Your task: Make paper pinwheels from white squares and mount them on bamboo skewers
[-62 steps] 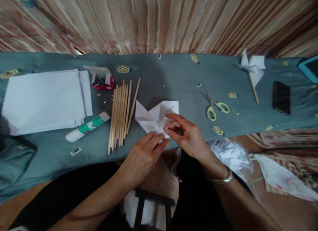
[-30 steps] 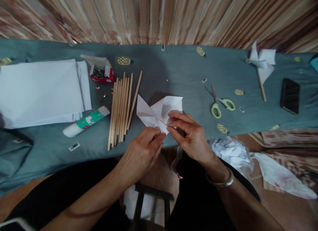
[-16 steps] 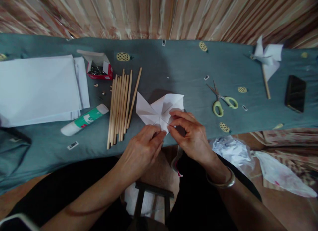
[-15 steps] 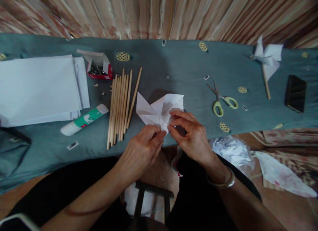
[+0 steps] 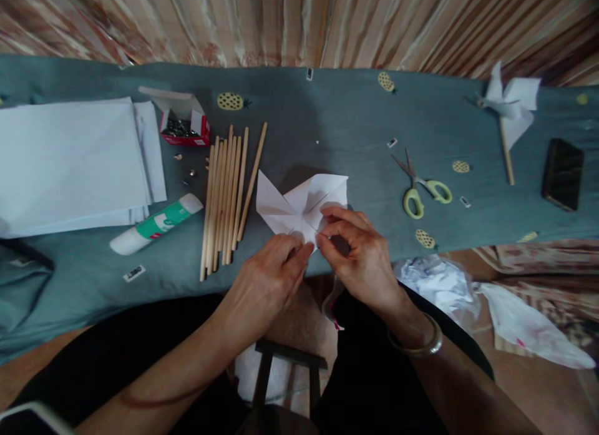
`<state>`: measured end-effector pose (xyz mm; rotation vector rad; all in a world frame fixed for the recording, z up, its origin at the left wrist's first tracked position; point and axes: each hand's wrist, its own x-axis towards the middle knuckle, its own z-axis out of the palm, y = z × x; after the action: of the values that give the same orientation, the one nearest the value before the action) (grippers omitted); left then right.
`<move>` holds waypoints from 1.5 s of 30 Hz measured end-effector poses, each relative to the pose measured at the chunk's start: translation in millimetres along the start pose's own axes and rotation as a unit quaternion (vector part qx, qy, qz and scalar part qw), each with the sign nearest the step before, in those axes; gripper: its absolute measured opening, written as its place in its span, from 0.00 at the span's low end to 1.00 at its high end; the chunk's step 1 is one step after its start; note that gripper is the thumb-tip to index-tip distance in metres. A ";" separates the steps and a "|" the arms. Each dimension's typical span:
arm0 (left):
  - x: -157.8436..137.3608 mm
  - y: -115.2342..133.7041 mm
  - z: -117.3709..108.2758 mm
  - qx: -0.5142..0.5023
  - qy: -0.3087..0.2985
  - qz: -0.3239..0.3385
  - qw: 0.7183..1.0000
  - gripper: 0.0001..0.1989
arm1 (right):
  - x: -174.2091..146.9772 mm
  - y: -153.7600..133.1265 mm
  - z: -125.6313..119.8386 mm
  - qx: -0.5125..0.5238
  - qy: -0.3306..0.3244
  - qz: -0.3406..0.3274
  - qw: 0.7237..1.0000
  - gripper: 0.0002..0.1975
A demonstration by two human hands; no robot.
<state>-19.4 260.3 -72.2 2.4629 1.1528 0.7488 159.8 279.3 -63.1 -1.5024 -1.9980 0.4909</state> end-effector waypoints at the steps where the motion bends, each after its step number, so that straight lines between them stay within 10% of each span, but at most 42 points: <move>1: -0.4 -0.4 0.5 0.002 -0.003 0.001 1.000 0.12 | -0.2 0.2 0.3 0.001 0.000 0.000 1.000 0.05; 45: 0.7 -0.6 -2.1 -0.005 -0.029 -0.001 1.000 0.11 | -7.7 2.4 9.6 -0.103 -0.043 -0.113 0.987 0.19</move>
<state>-20.6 261.4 -70.6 2.4579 1.1286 0.6759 156.8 273.2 -73.6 -1.3669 -2.3114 0.2643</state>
